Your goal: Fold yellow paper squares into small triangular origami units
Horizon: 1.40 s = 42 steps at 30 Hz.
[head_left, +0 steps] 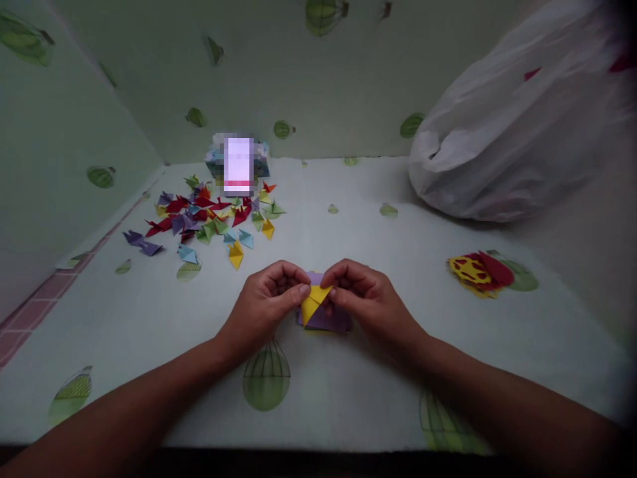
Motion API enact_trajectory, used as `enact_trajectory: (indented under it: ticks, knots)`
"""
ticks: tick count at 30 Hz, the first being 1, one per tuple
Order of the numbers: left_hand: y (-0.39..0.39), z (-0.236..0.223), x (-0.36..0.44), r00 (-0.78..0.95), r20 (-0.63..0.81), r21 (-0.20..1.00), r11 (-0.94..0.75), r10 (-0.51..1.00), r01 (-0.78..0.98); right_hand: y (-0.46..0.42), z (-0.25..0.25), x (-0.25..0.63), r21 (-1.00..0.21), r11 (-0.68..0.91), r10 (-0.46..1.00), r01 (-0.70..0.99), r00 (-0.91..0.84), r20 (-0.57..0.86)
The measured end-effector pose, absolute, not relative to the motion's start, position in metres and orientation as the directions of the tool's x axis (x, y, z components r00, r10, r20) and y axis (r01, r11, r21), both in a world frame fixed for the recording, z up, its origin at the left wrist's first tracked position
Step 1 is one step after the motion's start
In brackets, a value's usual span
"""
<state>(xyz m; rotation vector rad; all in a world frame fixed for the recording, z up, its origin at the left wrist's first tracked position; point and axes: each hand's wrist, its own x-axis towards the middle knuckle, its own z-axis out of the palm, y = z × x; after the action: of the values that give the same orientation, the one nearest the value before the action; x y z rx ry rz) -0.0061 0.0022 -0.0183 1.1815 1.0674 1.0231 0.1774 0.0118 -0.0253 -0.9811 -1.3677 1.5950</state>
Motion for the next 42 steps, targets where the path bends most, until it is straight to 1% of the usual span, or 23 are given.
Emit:
enact_trajectory:
  ticks: [5, 8, 10, 15, 18, 31, 35, 42]
  knots:
    - [0.004, -0.019, -0.007, 0.149, -0.075, 0.994, 0.085, 0.986, -0.066, 0.014, -0.026, 0.179, -0.99, -0.058, 0.917, -0.126, -0.399, -0.003]
    - [0.004, -0.018, -0.007, 0.143, -0.076, 0.995, 0.085, 0.987, -0.057, 0.014, -0.028, 0.181, -0.988, -0.073, 0.911, -0.139, -0.411, -0.009]
    - [0.004, -0.018, -0.007, 0.144, -0.075, 0.995, 0.083, 0.987, -0.049, 0.014, -0.028, 0.181, -0.987, -0.107, 0.905, -0.123, -0.423, -0.046]
    - [0.005, -0.02, -0.008, 0.178, -0.076, 0.995, 0.086, 0.981, -0.046, 0.014, -0.026, 0.18, -0.977, -0.215, 0.863, 0.008, -0.466, -0.194]
    - [0.005, -0.022, -0.009, 0.204, -0.083, 0.994, 0.096, 0.975, -0.053, 0.014, -0.025, 0.18, -0.97, -0.242, 0.864, 0.017, -0.451, -0.223]
    - [0.007, -0.027, -0.011, 0.254, -0.152, 0.977, 0.185, 0.955, -0.109, 0.014, -0.018, 0.18, -0.986, -0.141, 0.885, 0.089, -0.436, -0.165]
    - [0.007, -0.028, -0.01, 0.251, -0.141, 0.979, 0.172, 0.958, -0.106, 0.014, -0.017, 0.18, -0.985, -0.107, 0.891, 0.132, -0.428, -0.154]
    - [0.007, -0.028, -0.012, 0.268, -0.133, 0.98, 0.167, 0.954, -0.109, 0.011, -0.018, 0.181, -0.985, -0.104, 0.894, 0.139, -0.42, -0.153]
